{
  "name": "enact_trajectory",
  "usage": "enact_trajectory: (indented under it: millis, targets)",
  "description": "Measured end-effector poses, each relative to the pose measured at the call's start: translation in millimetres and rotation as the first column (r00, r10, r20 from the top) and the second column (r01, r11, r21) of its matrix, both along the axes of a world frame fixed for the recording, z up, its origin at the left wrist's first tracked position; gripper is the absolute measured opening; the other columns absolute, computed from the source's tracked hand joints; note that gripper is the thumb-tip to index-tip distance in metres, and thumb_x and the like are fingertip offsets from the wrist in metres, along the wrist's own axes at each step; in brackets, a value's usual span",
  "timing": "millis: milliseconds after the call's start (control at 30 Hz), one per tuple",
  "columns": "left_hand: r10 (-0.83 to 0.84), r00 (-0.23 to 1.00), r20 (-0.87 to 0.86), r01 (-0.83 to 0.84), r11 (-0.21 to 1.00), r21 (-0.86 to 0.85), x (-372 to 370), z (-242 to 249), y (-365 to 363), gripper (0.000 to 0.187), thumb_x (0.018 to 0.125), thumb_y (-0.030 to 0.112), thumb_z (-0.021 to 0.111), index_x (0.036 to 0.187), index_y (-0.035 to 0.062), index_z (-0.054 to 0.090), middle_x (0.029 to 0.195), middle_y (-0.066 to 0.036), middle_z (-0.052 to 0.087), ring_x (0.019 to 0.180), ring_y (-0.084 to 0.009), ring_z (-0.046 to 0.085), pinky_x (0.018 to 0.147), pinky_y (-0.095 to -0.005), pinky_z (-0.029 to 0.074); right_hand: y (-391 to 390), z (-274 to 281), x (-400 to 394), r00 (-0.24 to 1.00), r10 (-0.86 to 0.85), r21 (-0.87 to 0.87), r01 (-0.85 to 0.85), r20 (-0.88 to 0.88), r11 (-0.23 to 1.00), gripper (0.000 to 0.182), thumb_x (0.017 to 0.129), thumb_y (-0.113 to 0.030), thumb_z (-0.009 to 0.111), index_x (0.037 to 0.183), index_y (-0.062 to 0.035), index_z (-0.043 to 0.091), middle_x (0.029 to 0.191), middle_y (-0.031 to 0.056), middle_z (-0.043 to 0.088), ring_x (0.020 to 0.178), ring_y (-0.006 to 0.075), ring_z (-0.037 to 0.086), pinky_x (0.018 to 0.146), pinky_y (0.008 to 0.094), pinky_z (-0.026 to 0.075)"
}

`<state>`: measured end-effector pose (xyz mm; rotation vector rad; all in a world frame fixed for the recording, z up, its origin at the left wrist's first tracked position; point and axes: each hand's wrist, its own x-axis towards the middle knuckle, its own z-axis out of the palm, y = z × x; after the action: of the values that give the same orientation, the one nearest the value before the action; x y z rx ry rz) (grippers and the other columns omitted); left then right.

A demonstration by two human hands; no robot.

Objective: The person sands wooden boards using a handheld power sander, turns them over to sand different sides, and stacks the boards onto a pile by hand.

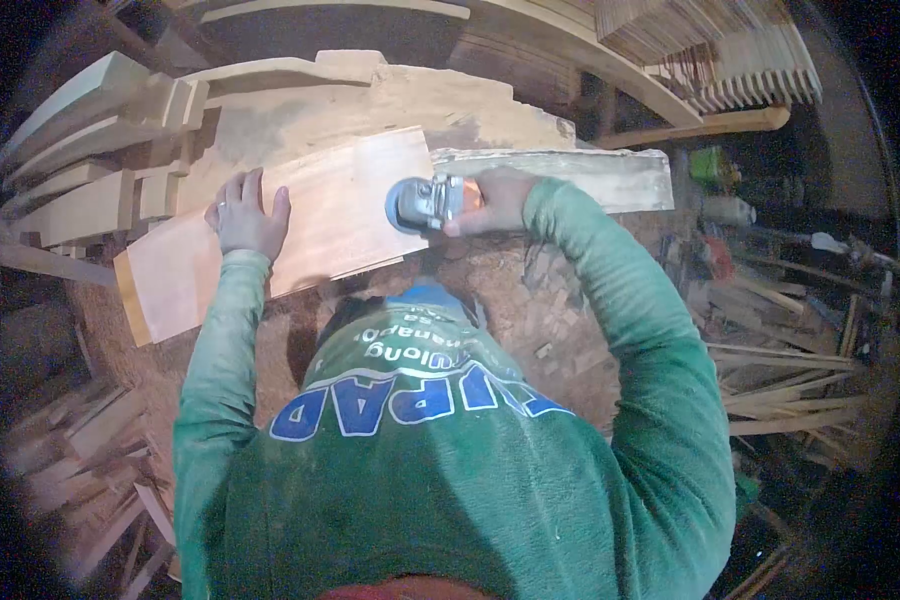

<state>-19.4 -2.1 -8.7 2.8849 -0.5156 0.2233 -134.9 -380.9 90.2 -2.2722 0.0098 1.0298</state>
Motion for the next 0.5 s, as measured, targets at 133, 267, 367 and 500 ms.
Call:
enact_trajectory:
  millis: [133, 267, 367, 500]
  targets:
    - [0.007, 0.999, -0.035, -0.007, 1.0, -0.007, 1.3, -0.8, 1.5, 0.057, 0.09, 0.048, 0.063, 0.135, 0.0141, 0.06, 0.133, -0.01, 0.058, 0.131, -0.0286, 0.048, 0.11, -0.0534, 0.029, -7.3, -14.5, 49.4, 0.99, -0.097, -0.022, 0.1, 0.1, 0.995, 0.08, 0.075, -0.072, 0.073, 0.12, -0.0058, 0.071, 0.113, 0.02, 0.072, 0.111, 0.0336, 0.067, 0.099, 0.0427, 0.05]
    - [0.003, 1.0, -0.029, -0.003, 1.0, -0.014, 1.7, -4.5, 1.5, 0.056, 0.089, 0.048, 0.064, 0.134, 0.0143, 0.06, 0.132, -0.01, 0.058, 0.131, -0.0289, 0.048, 0.11, -0.0533, 0.029, -5.6, -7.6, 99.4, 0.993, -0.104, -0.163, 0.11, 0.048, 0.98, 0.09, 0.074, -0.078, 0.069, 0.127, -0.0055, 0.068, 0.118, 0.0195, 0.071, 0.116, 0.0317, 0.065, 0.102, 0.0422, 0.048]
    - [0.004, 0.999, -0.033, -0.005, 1.0, -0.022, 0.8, -3.6, 0.8, 0.057, 0.09, 0.048, 0.063, 0.134, 0.0137, 0.06, 0.133, -0.01, 0.058, 0.131, -0.0291, 0.048, 0.11, -0.0534, 0.029, 3.3, -12.5, 103.8, 0.994, -0.078, -0.085, 0.084, 0.07, 0.993, 0.096, 0.073, -0.082, 0.066, 0.131, -0.006, 0.066, 0.121, 0.0202, 0.069, 0.118, 0.0312, 0.064, 0.102, 0.0426, 0.048]
    - [-0.009, 1.0, -0.016, 0.009, 1.0, 0.006, 0.8, -2.4, 1.7, 0.056, 0.092, 0.049, 0.062, 0.135, 0.0137, 0.06, 0.131, -0.01, 0.059, 0.128, -0.0293, 0.051, 0.108, -0.0521, 0.032, 16.6, -23.6, 65.7, 0.996, -0.023, -0.065, 0.028, 0.082, 0.997, 0.091, 0.075, -0.08, 0.067, 0.131, -0.0081, 0.066, 0.123, 0.0189, 0.07, 0.118, 0.0314, 0.064, 0.104, 0.0429, 0.048]
